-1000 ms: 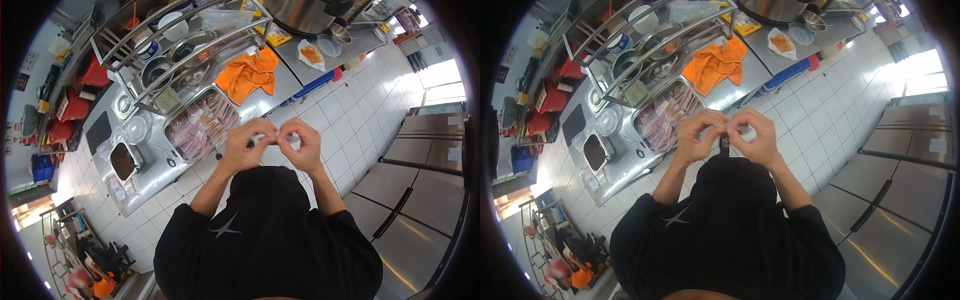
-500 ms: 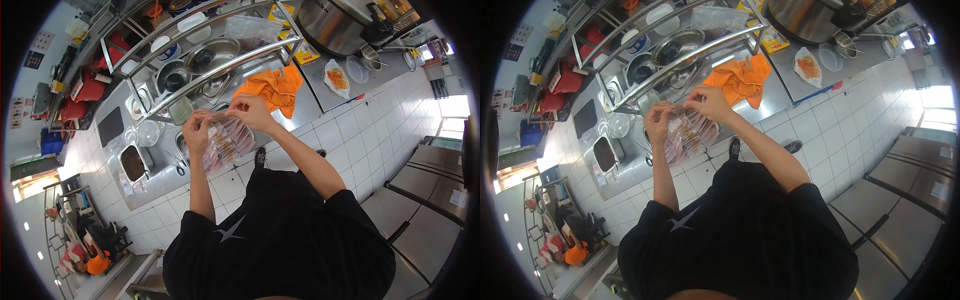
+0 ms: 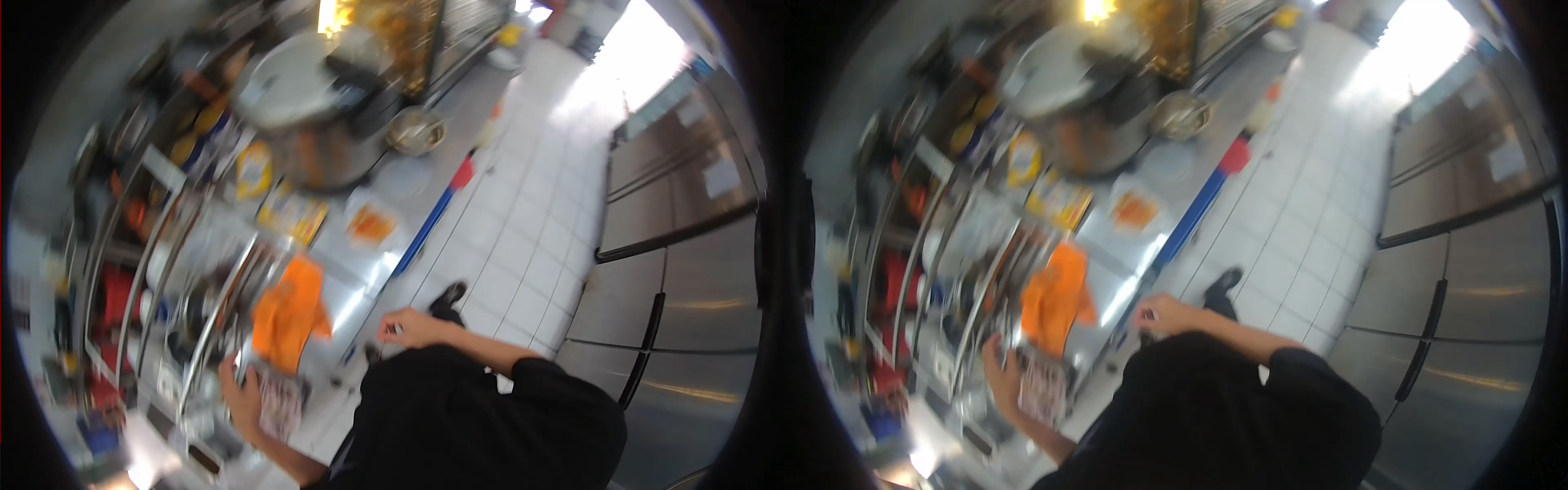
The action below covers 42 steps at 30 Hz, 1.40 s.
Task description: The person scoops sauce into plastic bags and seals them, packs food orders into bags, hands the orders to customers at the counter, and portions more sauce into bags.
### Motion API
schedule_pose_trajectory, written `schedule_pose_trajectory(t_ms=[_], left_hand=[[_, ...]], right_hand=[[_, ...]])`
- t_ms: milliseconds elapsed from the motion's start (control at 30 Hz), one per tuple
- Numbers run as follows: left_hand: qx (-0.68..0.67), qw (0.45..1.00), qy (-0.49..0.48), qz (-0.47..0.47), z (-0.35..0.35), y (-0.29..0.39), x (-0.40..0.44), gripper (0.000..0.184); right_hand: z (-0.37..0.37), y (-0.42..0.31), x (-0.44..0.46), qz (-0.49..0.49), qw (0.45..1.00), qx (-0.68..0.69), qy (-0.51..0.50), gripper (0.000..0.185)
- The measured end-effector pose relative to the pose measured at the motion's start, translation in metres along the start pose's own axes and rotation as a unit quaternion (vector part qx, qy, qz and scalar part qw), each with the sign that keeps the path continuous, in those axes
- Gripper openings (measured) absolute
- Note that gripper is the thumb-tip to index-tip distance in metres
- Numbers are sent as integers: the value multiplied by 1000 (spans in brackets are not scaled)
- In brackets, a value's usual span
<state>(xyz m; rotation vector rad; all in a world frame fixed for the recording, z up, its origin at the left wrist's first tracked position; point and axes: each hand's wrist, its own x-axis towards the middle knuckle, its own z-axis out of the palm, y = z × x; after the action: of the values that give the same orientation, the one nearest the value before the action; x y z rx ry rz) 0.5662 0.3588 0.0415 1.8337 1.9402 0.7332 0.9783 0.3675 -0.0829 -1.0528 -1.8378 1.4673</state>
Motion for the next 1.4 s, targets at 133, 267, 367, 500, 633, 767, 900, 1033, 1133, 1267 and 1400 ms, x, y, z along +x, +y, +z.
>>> schedule_pose_trajectory(t_ms=[133, 267, 367, 500, 633, 767, 900, 1033, 1133, 1267, 1400], left_hand=[[-285, 937, -123, 162, 115, 199, 79, 11], [-263, 899, -284, 206, 257, 381, 120, 22], [-158, 874, -385, 251, 331, 476, 141, 41], [-131, 846, -480, 190, 430, 565, 158, 53], [-63, 833, -505, 216, 529, 643, 205, 56], [-83, 800, -511, 302, 640, 735, 270, 55], [-103, 766, -524, 358, 738, 900, 339, 56], [-193, 711, -569, 365, 837, 1086, 367, 56], [-259, 653, -583, 409, 942, 1194, 377, 55], [-282, 617, -672, 297, 1139, 1250, 377, 52], [121, 604, -599, 512, 1359, 1148, 420, 61]], right_hand=[[-164, 35, -69, 89, 978, 40, 187, 19], [-306, 38, -115, 52, 935, 95, 338, 42], [-410, 46, -141, 51, 896, 125, 424, 58], [-544, 116, -193, 86, 864, 5, 497, 60], [-636, 258, -274, 210, 806, -111, 542, 46], [-628, 451, -425, 476, 769, -176, 388, 49], [-577, 497, -554, 637, 641, 315, 289, 34], [-589, 441, -594, 530, 462, 435, 563, 27], [-625, 461, -603, 506, 370, 482, 613, 26], [-695, 545, -587, 432, 353, 529, 639, 26], [-943, 609, -569, 545, 568, 350, 508, 24]])
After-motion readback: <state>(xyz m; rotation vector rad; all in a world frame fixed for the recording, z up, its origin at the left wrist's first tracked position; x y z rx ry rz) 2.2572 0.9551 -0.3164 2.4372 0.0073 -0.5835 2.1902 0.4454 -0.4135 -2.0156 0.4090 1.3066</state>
